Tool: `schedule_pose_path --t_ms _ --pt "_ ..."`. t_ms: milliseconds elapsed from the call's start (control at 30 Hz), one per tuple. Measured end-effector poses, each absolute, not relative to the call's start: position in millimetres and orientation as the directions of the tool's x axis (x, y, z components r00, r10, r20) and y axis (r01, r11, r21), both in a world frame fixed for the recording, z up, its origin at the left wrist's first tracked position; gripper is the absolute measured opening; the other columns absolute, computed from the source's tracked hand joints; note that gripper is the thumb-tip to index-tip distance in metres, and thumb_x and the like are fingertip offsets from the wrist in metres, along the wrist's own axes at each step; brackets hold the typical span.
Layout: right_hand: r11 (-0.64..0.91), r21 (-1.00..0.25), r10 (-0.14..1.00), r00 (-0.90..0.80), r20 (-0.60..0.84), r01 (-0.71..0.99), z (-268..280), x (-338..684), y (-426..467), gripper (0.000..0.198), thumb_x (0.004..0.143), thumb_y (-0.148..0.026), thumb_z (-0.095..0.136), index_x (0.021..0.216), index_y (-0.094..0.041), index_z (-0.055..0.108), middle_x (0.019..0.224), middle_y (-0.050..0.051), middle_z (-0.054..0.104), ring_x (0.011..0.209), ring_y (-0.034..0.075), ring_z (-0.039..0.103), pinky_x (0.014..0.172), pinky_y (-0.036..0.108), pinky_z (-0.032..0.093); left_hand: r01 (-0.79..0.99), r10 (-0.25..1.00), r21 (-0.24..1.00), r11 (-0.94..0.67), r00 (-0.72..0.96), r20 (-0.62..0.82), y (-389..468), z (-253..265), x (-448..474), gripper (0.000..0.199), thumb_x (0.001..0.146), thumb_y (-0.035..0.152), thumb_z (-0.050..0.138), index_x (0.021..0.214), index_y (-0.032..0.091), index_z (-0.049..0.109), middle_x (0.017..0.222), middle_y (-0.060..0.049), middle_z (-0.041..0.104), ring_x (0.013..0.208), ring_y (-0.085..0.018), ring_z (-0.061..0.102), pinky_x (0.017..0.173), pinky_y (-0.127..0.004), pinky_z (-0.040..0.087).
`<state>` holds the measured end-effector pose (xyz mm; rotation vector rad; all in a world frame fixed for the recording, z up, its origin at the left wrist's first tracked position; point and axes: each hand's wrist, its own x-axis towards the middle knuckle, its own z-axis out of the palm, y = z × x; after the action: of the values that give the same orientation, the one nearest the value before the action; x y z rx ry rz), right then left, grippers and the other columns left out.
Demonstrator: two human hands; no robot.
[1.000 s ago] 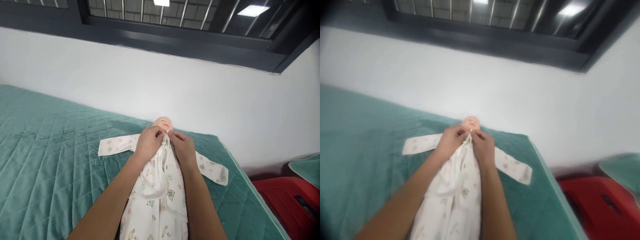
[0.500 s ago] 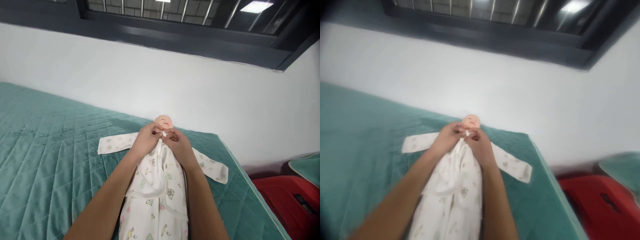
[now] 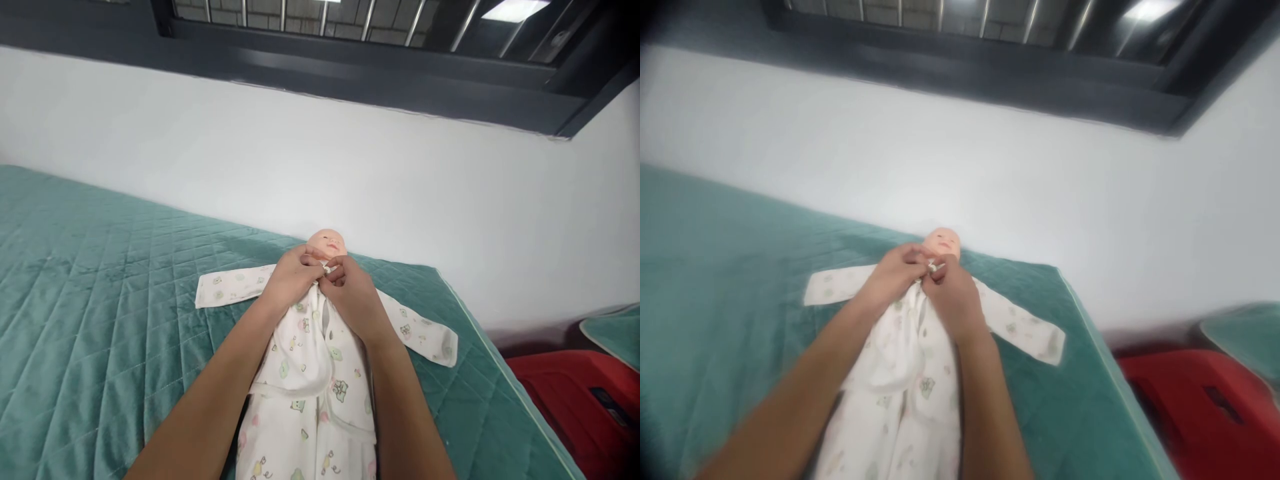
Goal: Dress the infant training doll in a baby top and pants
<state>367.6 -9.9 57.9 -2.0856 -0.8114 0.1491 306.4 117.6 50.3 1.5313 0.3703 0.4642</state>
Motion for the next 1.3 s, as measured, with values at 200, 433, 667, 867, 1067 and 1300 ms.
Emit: schedule_pose_path --t_ms 200,433,667,867,1067,1300 --pt "-0.358 -0.843 0.603 0.789 0.119 0.401 63 370 -16 0.024 0.079 -0.036 0.062 0.102 -0.028 0.065 0.082 -0.003 0.069 0.077 0.017 0.062 0.072 0.031 0.044 -0.036 0.538 0.999 -0.028 0.842 0.046 116 53 305 0.033 0.064 0.01 0.058 0.096 0.018 0.065 0.07 0.003 0.064 0.067 -0.013 0.06 0.063 -0.024 0.042" --pt "-0.266 -0.909 0.49 0.857 0.16 0.321 57 376 -13 0.017 0.078 -0.033 0.06 0.085 -0.023 0.072 0.088 0.0 0.073 0.085 0.019 0.064 0.079 0.032 0.045 0.001 0.537 0.987 -0.159 0.839 0.085 117 48 307 0.021 0.07 0.017 0.064 0.092 0.018 0.066 0.083 -0.002 0.07 0.077 -0.016 0.064 0.071 -0.027 0.045" --pt "-0.316 -0.895 0.432 0.888 0.159 0.314 56 375 -10 0.016 0.077 -0.035 0.064 0.083 -0.022 0.07 0.084 0.001 0.071 0.076 0.017 0.061 0.073 0.03 0.045 0.052 0.567 0.949 -0.312 0.812 0.142 120 46 310 0.017 0.072 0.019 0.066 0.089 0.018 0.068 0.088 -0.003 0.071 0.082 -0.018 0.064 0.076 -0.03 0.046" --pt "-0.28 -0.894 0.443 0.873 0.205 0.351 54 377 -12 0.015 0.078 -0.032 0.061 0.083 -0.023 0.072 0.087 0.0 0.073 0.078 0.017 0.064 0.077 0.03 0.046 -0.021 0.493 0.891 -0.453 0.827 0.27 121 45 310 0.014 0.081 0.015 0.059 0.084 0.02 0.071 0.095 -0.003 0.07 0.089 -0.018 0.063 0.088 -0.031 0.047" --pt "-0.235 -0.892 0.523 0.824 0.219 0.386 53 382 -17 0.023 0.079 -0.033 0.059 0.091 -0.025 0.076 0.091 0.001 0.074 0.084 0.019 0.064 0.079 0.032 0.046 -0.029 0.446 0.875 -0.484 0.852 0.275 122 48 308 0.028 0.086 0.011 0.051 0.091 0.022 0.076 0.105 -0.006 0.068 0.105 -0.021 0.061 0.101 -0.036 0.043" --pt "-0.274 -0.913 0.46 0.875 0.152 0.303 56 383 -21 0.02 0.076 -0.031 0.057 0.085 -0.022 0.073 0.067 -0.001 0.065 0.062 0.016 0.055 0.063 0.03 0.043 -0.062 0.388 0.822 -0.567 0.86 0.332 122 52 302 0.037 0.087 0.008 0.045 0.102 0.024 0.075 0.107 -0.006 0.066 0.107 -0.021 0.06 0.103 -0.035 0.043"
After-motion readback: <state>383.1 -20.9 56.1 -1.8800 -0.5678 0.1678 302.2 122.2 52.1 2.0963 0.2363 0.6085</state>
